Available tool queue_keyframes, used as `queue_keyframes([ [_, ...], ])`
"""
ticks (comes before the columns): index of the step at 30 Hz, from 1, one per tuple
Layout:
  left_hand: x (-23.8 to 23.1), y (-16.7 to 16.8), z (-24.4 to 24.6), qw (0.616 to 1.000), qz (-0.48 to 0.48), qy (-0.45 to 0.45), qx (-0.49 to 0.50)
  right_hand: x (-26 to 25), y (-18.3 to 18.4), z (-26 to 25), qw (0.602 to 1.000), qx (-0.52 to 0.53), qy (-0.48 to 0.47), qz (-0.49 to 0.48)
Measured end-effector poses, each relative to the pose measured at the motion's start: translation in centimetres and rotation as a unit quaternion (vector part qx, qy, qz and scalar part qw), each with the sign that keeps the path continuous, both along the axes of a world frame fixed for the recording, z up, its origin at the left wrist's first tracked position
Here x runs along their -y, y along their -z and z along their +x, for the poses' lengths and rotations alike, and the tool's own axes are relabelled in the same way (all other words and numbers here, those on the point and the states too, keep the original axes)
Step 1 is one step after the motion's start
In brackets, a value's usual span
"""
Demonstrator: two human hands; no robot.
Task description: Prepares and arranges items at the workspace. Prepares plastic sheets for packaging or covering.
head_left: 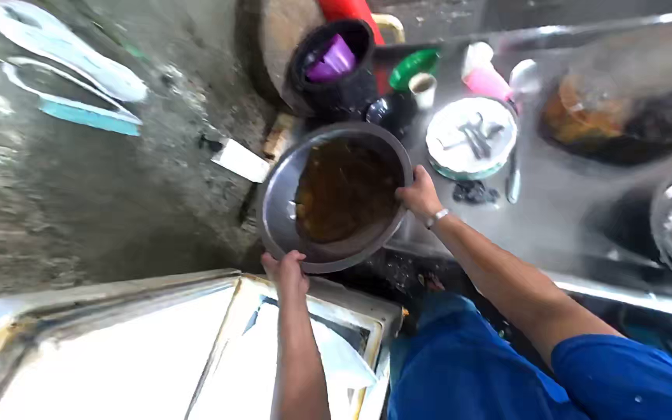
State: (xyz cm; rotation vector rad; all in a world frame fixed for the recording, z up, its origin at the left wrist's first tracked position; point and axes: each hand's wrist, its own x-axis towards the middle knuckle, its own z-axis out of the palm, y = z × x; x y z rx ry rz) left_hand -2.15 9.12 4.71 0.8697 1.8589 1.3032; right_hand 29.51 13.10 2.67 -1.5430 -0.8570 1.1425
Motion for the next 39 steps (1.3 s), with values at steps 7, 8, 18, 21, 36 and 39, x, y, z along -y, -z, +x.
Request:
queue_keyframes([
  [7,17.4,-4.8,0.0,0.985,0.061,0.158,0.019,21.8,-3.8,1.2,0.994,-0.065,0.083,0.009],
  [8,20.0,-5.2,0.2,0.984,0.051,0.171,0.012,25.4,-3.9,1.5,0.993,-0.068,0.095,0.000],
  [18,40.8,1.3,7.9,0.964,-0.114,0.236,-0.051,54.7,7.7,7.2,0.961,-0.119,0.171,-0.179],
  [21,42.9,7.1,12.1,0.953,-0.164,0.245,-0.068,58.1,14.0,10.5,0.950,-0.129,0.183,-0.219],
  [36,35.4,21.0,41.4,0.888,-0.185,0.283,-0.311,52.3,37.1,30.7,0.860,-0.262,0.111,-0.423],
  [39,35.7,20.9,44.8,0.862,-0.145,0.321,-0.364,51.6,36.7,31.5,0.840,-0.313,0.101,-0.432],
])
